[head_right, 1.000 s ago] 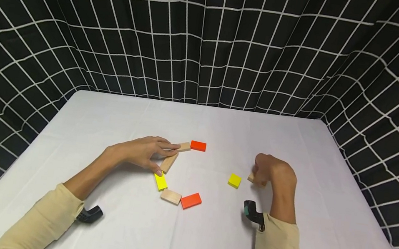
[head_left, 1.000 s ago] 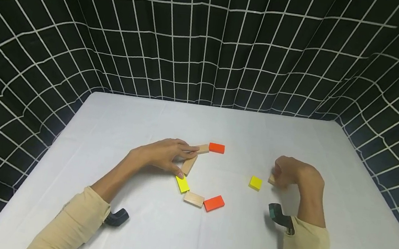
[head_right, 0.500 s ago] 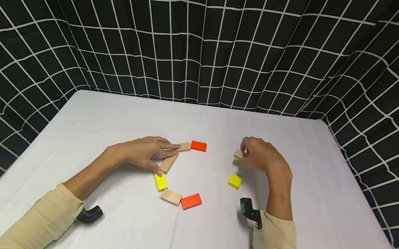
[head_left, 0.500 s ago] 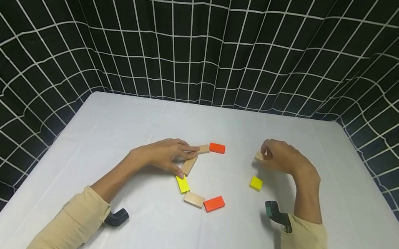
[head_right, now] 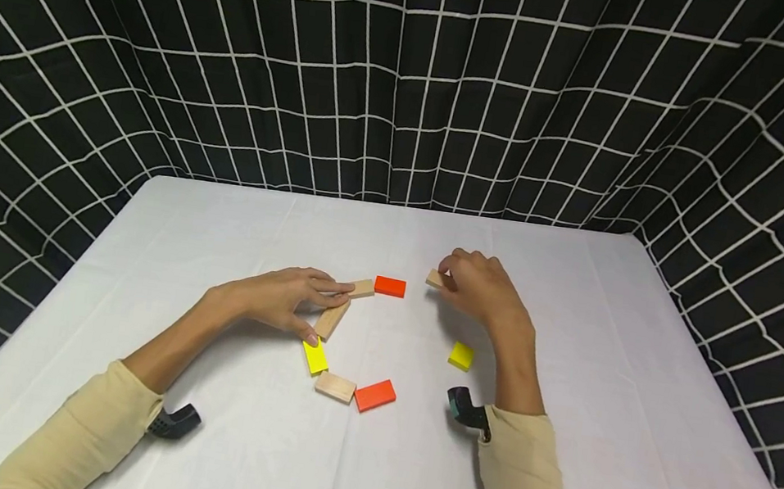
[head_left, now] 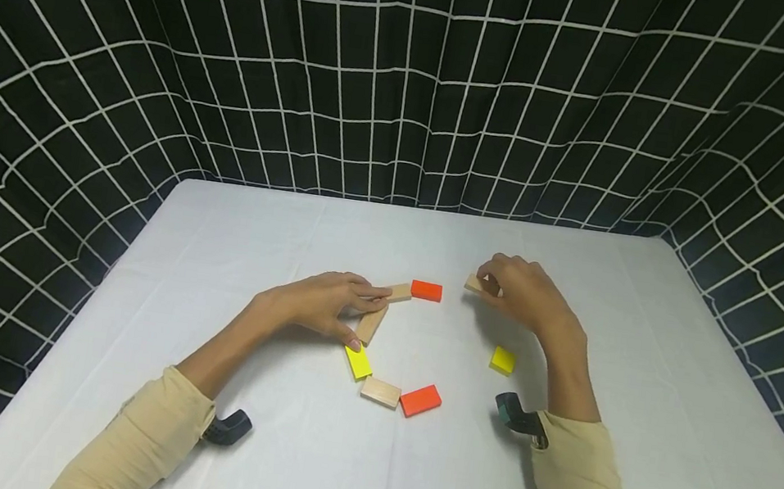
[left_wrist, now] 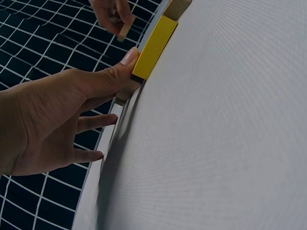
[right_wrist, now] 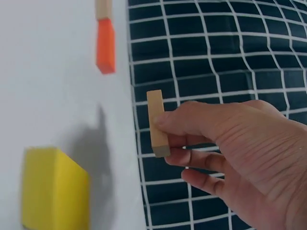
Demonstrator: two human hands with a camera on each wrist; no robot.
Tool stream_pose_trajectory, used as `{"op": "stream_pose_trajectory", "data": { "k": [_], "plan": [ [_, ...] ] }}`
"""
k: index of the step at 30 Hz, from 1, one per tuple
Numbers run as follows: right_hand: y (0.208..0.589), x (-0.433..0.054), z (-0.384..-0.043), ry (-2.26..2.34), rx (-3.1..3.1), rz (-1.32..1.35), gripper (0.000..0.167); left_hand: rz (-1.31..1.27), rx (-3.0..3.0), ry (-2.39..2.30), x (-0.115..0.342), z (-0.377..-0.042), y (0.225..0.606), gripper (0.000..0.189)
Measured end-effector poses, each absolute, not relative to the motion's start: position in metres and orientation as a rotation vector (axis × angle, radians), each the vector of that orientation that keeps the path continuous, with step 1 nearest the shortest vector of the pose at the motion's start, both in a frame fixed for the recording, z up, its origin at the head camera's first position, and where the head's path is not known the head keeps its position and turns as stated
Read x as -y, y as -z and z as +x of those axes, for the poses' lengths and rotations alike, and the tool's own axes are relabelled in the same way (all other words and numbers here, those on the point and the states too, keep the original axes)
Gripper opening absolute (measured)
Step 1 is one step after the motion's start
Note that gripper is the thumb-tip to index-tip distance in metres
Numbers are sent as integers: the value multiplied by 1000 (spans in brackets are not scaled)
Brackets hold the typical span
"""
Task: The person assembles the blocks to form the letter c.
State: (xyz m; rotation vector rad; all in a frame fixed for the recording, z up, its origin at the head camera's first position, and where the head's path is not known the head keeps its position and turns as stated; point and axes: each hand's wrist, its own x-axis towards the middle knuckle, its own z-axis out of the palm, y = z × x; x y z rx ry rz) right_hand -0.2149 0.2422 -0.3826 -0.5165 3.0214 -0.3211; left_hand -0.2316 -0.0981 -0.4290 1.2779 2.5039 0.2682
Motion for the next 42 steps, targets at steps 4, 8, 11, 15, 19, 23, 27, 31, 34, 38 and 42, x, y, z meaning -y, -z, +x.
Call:
{"op": "stream_pose_trajectory", "data": {
  "k": [4, 8, 11, 15, 19, 23, 27, 31, 34, 38, 42],
  "plan": [
    [391, -231, -219, 272, -3003, -549, 29, 1278, -2505, -286, 99, -232, 430, 82],
    [400, -221, -220, 255, -2990, -592, 25, 1268, -2508, -301, 99, -231, 432, 83],
    [404, -216, -219, 265, -2977, -572, 24, 1267, -2512, -310, 99, -231, 431, 83],
    [407, -212, -218, 232, -2964, -573, 28, 1272, -2517, -312, 98, -231, 430, 83],
    [405, -215, -217, 209, -2945, -549, 30, 1274, -2513, -301, 98, -231, 431, 83],
    [401, -218, -216, 240, -2906, -515, 31, 1268, -2514, -291, 97, -231, 431, 83],
    [401, -217, -217, 259, -2887, -528, 29, 1264, -2513, -288, 98, -231, 430, 83],
    [402, -216, -217, 265, -2886, -506, 29, 1267, -2513, -295, 98, -231, 431, 83],
    [402, -217, -217, 267, -2882, -500, 28, 1270, -2513, -303, 98, -231, 431, 83],
    [401, -218, -217, 242, -2879, -508, 30, 1275, -2511, -306, 98, -231, 431, 83],
    [400, -217, -216, 236, -2877, -501, 35, 1270, -2511, -307, 98, -231, 431, 83]
  ]
}}
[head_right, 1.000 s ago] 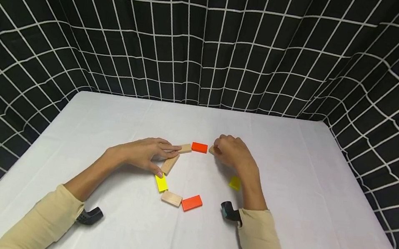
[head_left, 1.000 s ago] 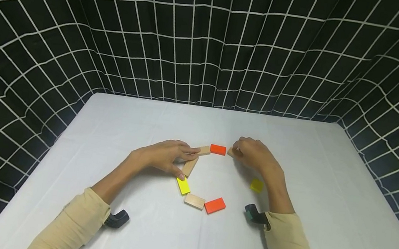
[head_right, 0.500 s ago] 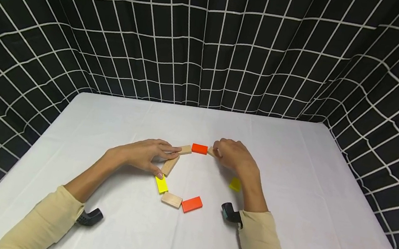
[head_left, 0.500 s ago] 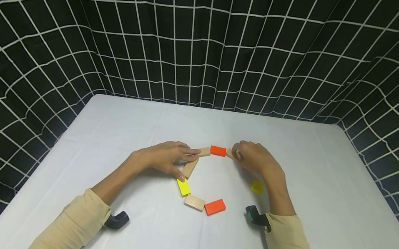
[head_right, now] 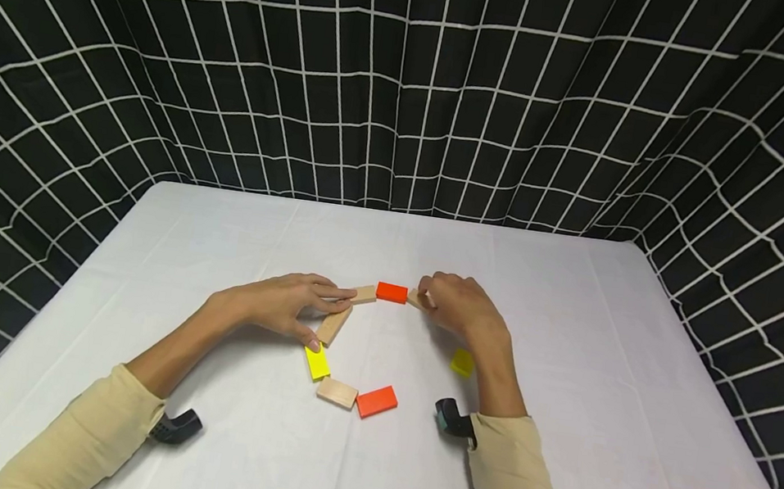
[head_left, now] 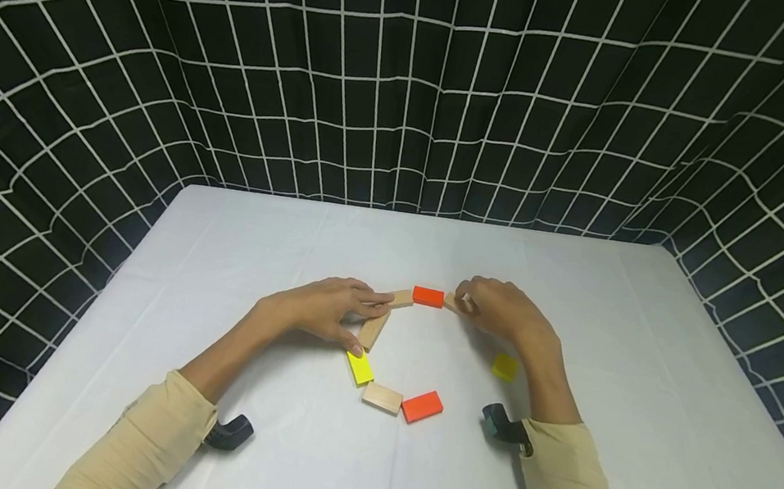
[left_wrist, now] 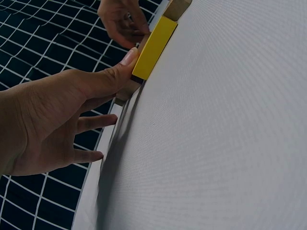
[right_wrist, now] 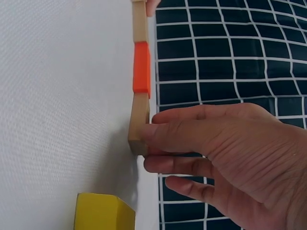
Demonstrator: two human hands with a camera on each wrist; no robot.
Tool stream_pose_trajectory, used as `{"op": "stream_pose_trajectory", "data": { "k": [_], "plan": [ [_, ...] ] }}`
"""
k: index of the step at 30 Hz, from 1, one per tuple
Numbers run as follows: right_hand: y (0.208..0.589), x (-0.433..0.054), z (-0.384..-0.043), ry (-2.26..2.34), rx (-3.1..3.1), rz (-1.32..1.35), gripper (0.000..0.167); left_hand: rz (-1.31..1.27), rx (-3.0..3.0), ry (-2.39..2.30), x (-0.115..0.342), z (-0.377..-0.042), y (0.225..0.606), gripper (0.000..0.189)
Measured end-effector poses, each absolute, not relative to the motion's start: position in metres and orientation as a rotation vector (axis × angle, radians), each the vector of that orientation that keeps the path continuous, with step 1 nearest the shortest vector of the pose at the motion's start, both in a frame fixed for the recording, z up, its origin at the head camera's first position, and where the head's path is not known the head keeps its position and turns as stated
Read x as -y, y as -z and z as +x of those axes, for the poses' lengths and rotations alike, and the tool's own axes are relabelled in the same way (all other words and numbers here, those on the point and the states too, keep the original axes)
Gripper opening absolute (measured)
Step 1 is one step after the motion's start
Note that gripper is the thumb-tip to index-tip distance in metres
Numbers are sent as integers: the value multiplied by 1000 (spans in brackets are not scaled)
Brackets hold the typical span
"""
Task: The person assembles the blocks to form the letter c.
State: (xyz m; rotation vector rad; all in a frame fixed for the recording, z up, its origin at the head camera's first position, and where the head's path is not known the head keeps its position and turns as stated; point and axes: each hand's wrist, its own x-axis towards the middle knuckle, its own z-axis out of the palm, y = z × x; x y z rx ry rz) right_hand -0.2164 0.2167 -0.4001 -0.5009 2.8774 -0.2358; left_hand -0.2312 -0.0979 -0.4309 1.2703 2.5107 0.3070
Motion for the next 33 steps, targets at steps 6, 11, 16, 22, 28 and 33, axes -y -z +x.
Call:
{"op": "stream_pose_trajectory", "data": {
  "k": [6, 11, 16, 22, 28, 33],
  "plan": [
    [401, -216, -215, 268, -2875, -491, 36, 1269, -2512, -303, 99, -230, 431, 83],
    [402, -215, -215, 267, -2875, -484, 38, 1266, -2513, -296, 99, -231, 431, 83],
    [402, -216, -215, 251, -2877, -474, 39, 1262, -2516, -297, 98, -231, 431, 84],
    [399, -218, -214, 269, -2852, -411, 39, 1267, -2518, -290, 98, -231, 431, 84],
    [388, -225, -211, 261, -2794, -359, 37, 1260, -2513, -291, 98, -231, 430, 83],
    [375, -237, -205, 281, -2671, -328, 27, 1242, -2512, -283, 97, -230, 430, 83]
  ]
}}
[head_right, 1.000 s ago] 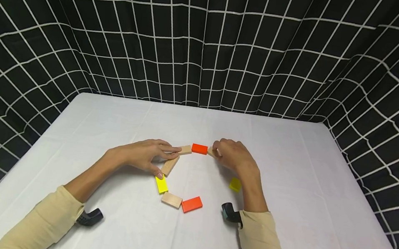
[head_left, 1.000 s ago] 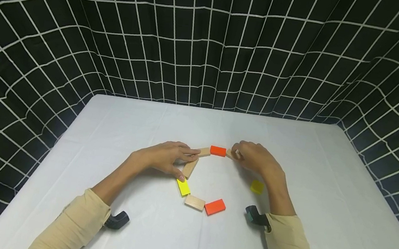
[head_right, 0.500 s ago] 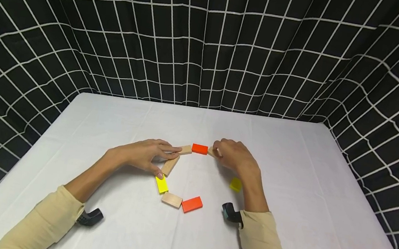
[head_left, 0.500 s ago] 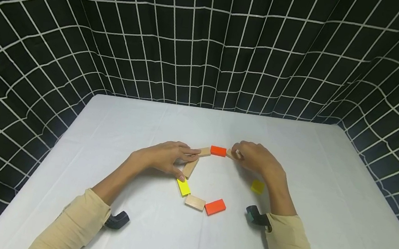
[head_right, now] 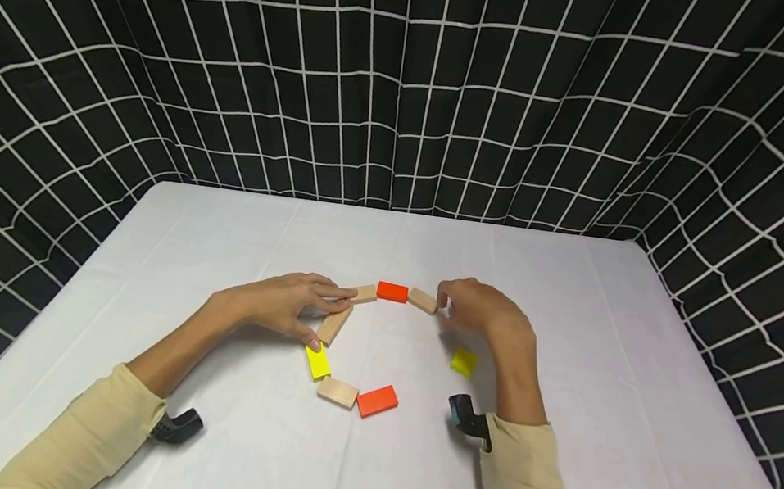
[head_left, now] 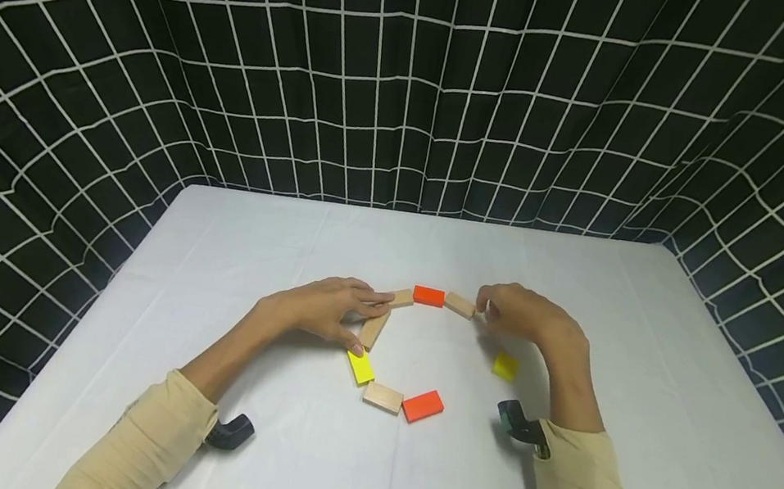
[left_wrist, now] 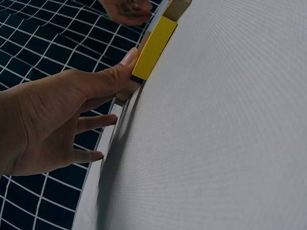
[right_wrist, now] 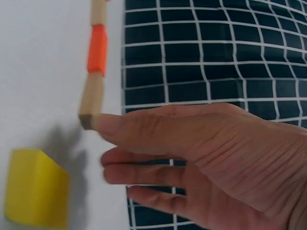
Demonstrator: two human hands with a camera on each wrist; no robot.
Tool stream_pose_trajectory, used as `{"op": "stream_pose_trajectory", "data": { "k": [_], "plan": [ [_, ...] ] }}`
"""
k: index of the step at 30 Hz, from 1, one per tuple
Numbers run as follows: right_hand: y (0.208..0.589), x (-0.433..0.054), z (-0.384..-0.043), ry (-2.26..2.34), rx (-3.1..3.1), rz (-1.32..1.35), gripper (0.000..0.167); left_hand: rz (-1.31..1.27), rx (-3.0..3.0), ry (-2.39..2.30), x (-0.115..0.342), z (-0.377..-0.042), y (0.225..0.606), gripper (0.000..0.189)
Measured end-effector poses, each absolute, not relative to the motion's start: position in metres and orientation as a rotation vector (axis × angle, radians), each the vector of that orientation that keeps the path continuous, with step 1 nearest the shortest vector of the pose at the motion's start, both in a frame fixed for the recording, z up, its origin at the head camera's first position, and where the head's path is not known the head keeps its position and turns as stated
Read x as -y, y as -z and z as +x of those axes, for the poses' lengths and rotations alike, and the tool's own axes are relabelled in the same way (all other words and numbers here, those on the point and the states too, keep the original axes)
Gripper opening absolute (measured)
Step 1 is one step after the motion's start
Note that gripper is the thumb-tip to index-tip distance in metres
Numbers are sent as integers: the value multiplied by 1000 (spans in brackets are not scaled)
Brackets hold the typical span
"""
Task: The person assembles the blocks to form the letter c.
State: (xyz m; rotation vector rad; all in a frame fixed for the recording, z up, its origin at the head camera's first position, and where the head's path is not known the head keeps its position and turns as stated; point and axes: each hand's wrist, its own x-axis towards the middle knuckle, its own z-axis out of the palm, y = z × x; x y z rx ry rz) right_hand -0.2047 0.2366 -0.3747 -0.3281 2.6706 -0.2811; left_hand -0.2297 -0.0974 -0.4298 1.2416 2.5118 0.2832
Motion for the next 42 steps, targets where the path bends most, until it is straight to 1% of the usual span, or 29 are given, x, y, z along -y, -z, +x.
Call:
{"op": "stream_pose_trajectory", "data": {
  "k": [2, 3, 4, 8, 12, 18, 29, 36, 42],
  "plan": [
    [371, -240, -201, 270, -2620, -309, 21, 1237, -2511, -276, 97, -230, 430, 83],
    [369, -241, -199, 254, -2597, -294, 22, 1240, -2510, -271, 97, -230, 431, 83],
    [368, -241, -197, 235, -2577, -274, 24, 1242, -2508, -271, 97, -230, 431, 83],
    [368, -241, -191, 160, -2503, -170, 42, 1251, -2504, -275, 98, -230, 429, 83],
    [372, -239, -190, 116, -2463, -109, 48, 1255, -2506, -275, 98, -231, 429, 83],
    [376, -239, -192, 93, -2455, -124, 40, 1255, -2507, -266, 98, -231, 430, 83],
    [366, -237, -190, 86, -2451, -161, 29, 1253, -2511, -285, 98, -230, 428, 82],
    [360, -223, -185, 86, -2434, -248, 30, 1266, -2516, -301, 100, -231, 428, 83],
    [358, -208, -179, 63, -2411, -321, 28, 1259, -2516, -309, 99, -231, 431, 83]
  ]
}}
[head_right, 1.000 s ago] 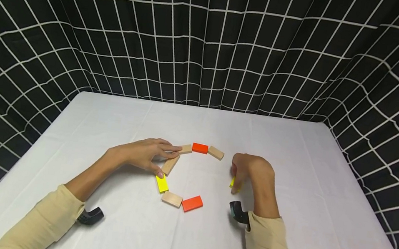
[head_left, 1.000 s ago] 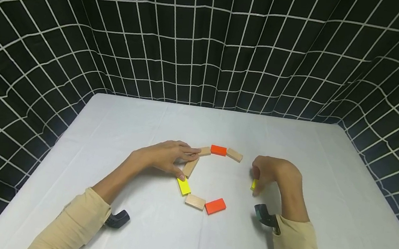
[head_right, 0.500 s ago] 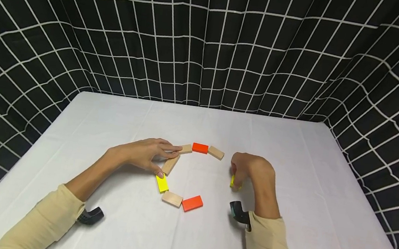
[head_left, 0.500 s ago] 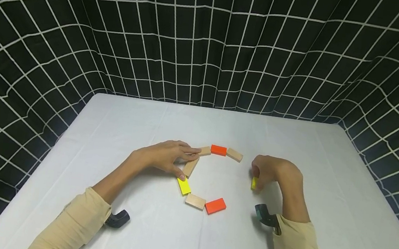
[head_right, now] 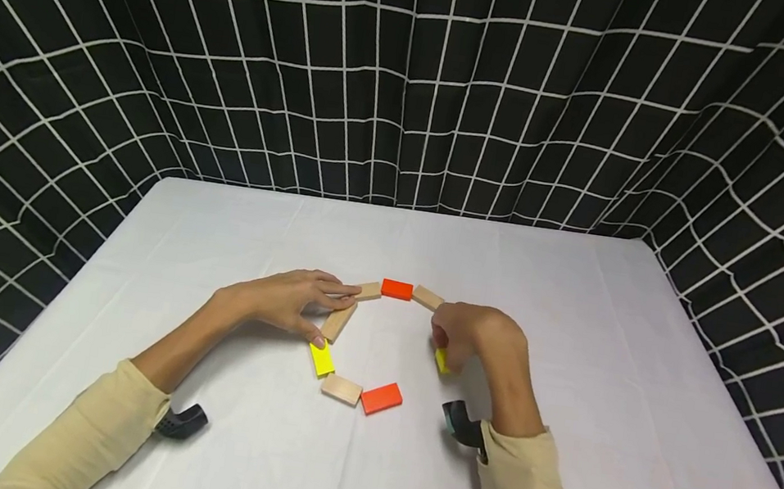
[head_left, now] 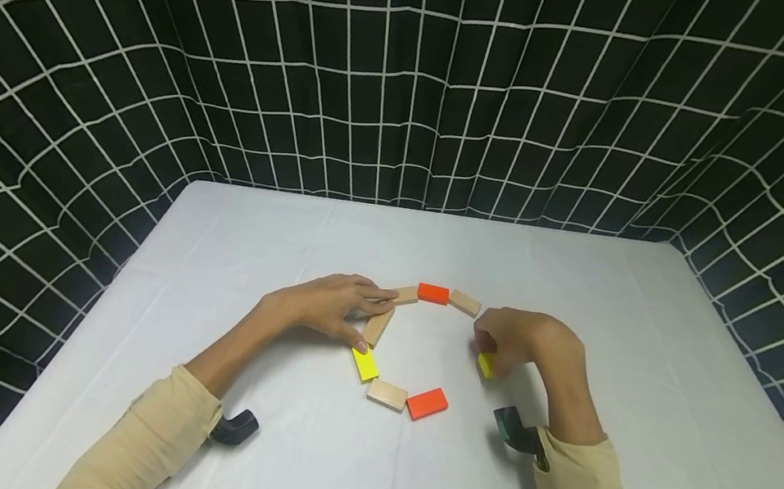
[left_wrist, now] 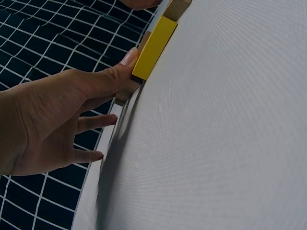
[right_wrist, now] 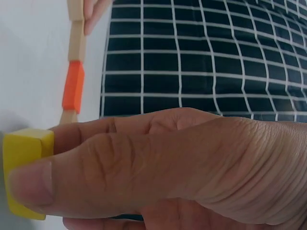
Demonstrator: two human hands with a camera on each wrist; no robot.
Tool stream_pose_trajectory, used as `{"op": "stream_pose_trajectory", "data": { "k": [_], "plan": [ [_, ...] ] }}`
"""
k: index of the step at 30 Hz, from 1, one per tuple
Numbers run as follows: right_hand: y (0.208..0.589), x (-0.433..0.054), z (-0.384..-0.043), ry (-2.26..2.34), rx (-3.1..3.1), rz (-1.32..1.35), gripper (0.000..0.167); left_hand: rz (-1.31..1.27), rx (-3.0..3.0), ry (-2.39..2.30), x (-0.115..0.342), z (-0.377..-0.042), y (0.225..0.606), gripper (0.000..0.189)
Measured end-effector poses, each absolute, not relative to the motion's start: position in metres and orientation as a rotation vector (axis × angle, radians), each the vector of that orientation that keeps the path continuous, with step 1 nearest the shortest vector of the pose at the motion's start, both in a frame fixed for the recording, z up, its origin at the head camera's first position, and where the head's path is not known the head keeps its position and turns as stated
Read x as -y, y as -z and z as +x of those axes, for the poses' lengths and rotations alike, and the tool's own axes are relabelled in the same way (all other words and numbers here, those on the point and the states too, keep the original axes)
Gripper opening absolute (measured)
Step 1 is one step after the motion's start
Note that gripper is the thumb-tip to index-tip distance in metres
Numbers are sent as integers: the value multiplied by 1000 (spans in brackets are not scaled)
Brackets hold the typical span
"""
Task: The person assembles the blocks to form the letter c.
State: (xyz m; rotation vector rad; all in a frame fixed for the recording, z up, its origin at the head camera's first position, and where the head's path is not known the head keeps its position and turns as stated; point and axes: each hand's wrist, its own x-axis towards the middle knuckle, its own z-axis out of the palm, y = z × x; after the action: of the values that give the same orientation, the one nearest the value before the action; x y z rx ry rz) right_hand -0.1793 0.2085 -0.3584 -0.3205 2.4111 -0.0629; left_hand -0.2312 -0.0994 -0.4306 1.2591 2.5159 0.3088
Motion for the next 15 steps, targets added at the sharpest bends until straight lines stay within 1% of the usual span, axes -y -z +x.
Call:
{"op": "stream_pose_trajectory", "data": {
  "k": [10, 15],
  "plan": [
    [360, -184, -171, 27, -2393, -460, 30, 1254, -2519, -288, 99, -233, 431, 84],
    [364, -175, -168, 41, -2357, -485, 32, 1257, -2508, -292, 99, -234, 430, 84]
  ]
}}
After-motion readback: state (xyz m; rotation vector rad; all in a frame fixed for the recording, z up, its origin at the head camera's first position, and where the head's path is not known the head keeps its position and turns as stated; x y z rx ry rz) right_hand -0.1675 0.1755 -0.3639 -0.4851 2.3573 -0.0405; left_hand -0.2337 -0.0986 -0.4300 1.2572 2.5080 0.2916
